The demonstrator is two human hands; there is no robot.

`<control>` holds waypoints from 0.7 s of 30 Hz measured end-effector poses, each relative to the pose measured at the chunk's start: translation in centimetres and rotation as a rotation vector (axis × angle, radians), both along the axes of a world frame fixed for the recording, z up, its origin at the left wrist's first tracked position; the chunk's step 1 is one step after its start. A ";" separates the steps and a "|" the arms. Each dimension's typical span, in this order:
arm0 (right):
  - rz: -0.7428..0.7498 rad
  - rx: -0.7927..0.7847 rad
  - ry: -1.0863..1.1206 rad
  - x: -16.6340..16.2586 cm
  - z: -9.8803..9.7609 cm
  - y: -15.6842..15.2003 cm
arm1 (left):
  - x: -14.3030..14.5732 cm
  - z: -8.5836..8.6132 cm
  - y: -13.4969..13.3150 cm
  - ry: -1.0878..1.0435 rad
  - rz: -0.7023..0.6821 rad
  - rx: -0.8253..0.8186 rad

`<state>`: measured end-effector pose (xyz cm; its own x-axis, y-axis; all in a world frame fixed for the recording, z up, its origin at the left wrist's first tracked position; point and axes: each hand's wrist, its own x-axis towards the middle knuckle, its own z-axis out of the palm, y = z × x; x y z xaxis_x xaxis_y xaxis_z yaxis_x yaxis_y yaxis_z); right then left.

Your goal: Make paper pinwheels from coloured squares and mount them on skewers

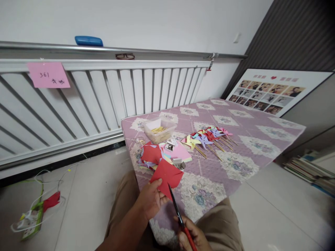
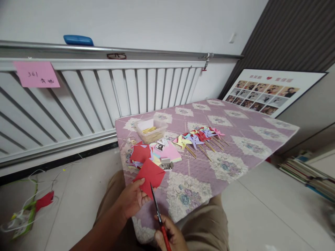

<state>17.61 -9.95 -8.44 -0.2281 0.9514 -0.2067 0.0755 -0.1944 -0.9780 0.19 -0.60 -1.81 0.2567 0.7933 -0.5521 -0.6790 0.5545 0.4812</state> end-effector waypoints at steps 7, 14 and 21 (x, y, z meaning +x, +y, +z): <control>-0.004 0.032 -0.048 -0.1 0.3 0.2 | 0.1 0.4 0.0 0.012 0.002 -0.019; 0.020 0.075 -0.108 0.1 0.6 0.2 | 0.1 0.4 -0.1 0.005 0.018 -0.015; 0.001 0.124 -0.188 0.3 0.8 0.4 | 0.1 0.3 -0.1 0.004 0.025 -0.027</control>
<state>17.87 -9.51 -7.68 -0.1977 0.9720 -0.1268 0.2590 -0.0729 -0.9631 0.32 -0.73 -1.51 0.2343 0.7843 -0.5745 -0.6908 0.5501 0.4692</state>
